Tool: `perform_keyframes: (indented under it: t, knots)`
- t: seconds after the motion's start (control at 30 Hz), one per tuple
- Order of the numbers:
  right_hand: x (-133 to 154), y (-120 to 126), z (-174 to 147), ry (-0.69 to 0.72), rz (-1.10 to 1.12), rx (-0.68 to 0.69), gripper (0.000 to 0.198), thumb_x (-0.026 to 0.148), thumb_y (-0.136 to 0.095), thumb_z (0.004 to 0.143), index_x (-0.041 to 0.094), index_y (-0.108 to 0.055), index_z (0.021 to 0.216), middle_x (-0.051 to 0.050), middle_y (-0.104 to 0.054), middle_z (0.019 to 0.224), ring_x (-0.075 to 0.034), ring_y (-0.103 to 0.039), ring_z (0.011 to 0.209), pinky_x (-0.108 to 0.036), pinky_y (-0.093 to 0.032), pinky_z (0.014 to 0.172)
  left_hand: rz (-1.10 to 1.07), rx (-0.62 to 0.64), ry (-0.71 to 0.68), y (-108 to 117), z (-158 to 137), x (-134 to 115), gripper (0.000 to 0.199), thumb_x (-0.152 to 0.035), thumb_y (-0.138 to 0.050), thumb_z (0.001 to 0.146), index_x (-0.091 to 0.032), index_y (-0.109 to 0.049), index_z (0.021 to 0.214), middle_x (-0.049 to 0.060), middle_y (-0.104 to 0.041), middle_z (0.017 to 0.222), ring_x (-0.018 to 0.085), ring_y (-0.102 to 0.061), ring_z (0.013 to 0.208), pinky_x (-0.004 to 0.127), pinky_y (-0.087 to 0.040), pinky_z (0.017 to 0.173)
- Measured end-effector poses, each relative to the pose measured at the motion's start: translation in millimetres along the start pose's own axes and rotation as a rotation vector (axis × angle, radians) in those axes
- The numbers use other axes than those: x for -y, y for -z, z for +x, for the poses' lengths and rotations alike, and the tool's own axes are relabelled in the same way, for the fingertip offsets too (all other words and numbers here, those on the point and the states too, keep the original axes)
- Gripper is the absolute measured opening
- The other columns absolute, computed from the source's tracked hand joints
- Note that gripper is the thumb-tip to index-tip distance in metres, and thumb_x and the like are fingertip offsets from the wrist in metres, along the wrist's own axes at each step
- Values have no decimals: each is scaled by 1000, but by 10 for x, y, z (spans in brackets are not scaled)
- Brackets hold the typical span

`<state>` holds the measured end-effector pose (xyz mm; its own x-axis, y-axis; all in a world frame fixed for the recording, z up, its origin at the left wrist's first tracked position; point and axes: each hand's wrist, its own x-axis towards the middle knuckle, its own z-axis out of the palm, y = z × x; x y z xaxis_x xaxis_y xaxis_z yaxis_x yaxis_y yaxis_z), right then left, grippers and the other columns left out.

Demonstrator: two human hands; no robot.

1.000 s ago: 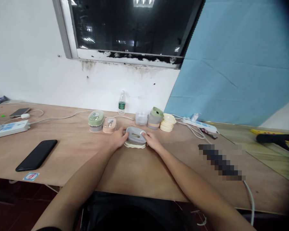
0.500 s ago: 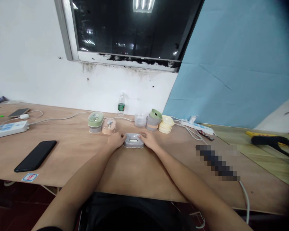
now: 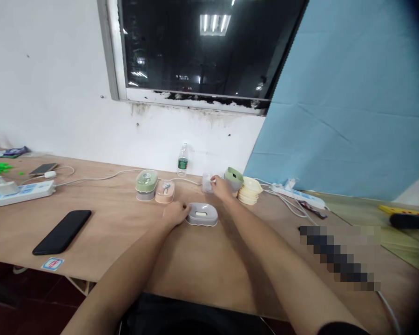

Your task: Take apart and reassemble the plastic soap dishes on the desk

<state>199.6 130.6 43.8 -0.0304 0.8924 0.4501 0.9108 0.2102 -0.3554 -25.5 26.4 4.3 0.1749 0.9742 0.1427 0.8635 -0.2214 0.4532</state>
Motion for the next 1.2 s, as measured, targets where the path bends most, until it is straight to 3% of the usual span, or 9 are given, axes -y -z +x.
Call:
perform_keyframes:
  t: [0.17, 0.3, 0.4, 0.47, 0.57, 0.67, 0.87, 1.07, 1.2]
  knots:
    - [52, 105, -225, 108, 260, -127, 23, 34, -46, 88, 19, -58, 101, 0, -61, 67, -17, -55, 66, -27, -37, 65, -39, 3, 13, 17, -2, -7, 47, -57, -38, 90, -21, -67, 102, 12, -71, 101, 27, -66, 94, 34, -48, 76]
    - [97, 165, -760, 124, 448, -137, 30, 44, -55, 83, 20, -55, 101, 2, -56, 66, -16, -51, 60, -26, -38, 60, -107, -146, 28, 72, -32, -39, 61, -59, -43, 89, -16, -48, 131, 16, -66, 111, 31, -62, 105, 40, -47, 85]
    - [64, 193, -1119, 150, 497, -72, 36, 47, -51, 86, 21, -56, 110, 0, -58, 70, -18, -53, 63, -28, -41, 63, -198, -292, -132, 90, -58, -57, 67, -55, -45, 90, -15, -31, 143, 15, -59, 124, 27, -57, 113, 40, -45, 94]
    - [31, 208, -1235, 165, 485, -33, 42, 49, -49, 87, 21, -55, 119, -1, -61, 75, -19, -55, 67, -30, -43, 66, -232, -338, -288, 90, -70, -70, 64, -50, -46, 92, -17, -30, 143, 13, -54, 132, 25, -56, 115, 37, -44, 97]
    - [8, 221, -1252, 127, 498, -67, 50, 52, -47, 88, 21, -54, 126, -2, -62, 77, -20, -56, 70, -30, -44, 68, -273, -344, -344, 92, -84, -100, 56, -49, -47, 92, -19, -37, 139, 10, -60, 123, 21, -63, 98, 35, -48, 89]
    - [14, 215, -1212, 60, 537, -108, 45, 55, -49, 86, 19, -63, 108, -3, -63, 78, -20, -57, 71, -29, -44, 68, -337, -355, -251, 102, -89, -124, 56, -50, -48, 91, -20, -39, 138, 7, -67, 104, 20, -65, 86, 34, -50, 83]
    - [-2, 146, -1170, -42, 478, -98, 52, 63, -43, 86, 20, -51, 59, 0, -52, 55, -16, -48, 57, -26, -34, 54, -357, -312, -235, 72, -73, -105, 52, -52, -44, 92, -19, -45, 132, 7, -65, 105, 21, -62, 96, 35, -48, 88]
    - [-35, 64, -1157, -136, 477, 53, 58, 66, -39, 85, 20, -48, 50, 0, -51, 49, -17, -48, 52, -26, -32, 50, -202, -192, -295, 59, -90, -100, 67, -60, -43, 89, -17, -36, 140, 12, -57, 118, 25, -56, 109, 39, -43, 97]
    - [-26, 68, -1163, -124, 415, 154, 60, 66, -35, 86, 20, -55, 53, -2, -58, 55, -18, -54, 57, -26, -33, 52, -103, -146, -254, 71, -98, -94, 67, -63, -39, 89, -17, -40, 137, 13, -56, 119, 27, -57, 109, 39, -43, 95]
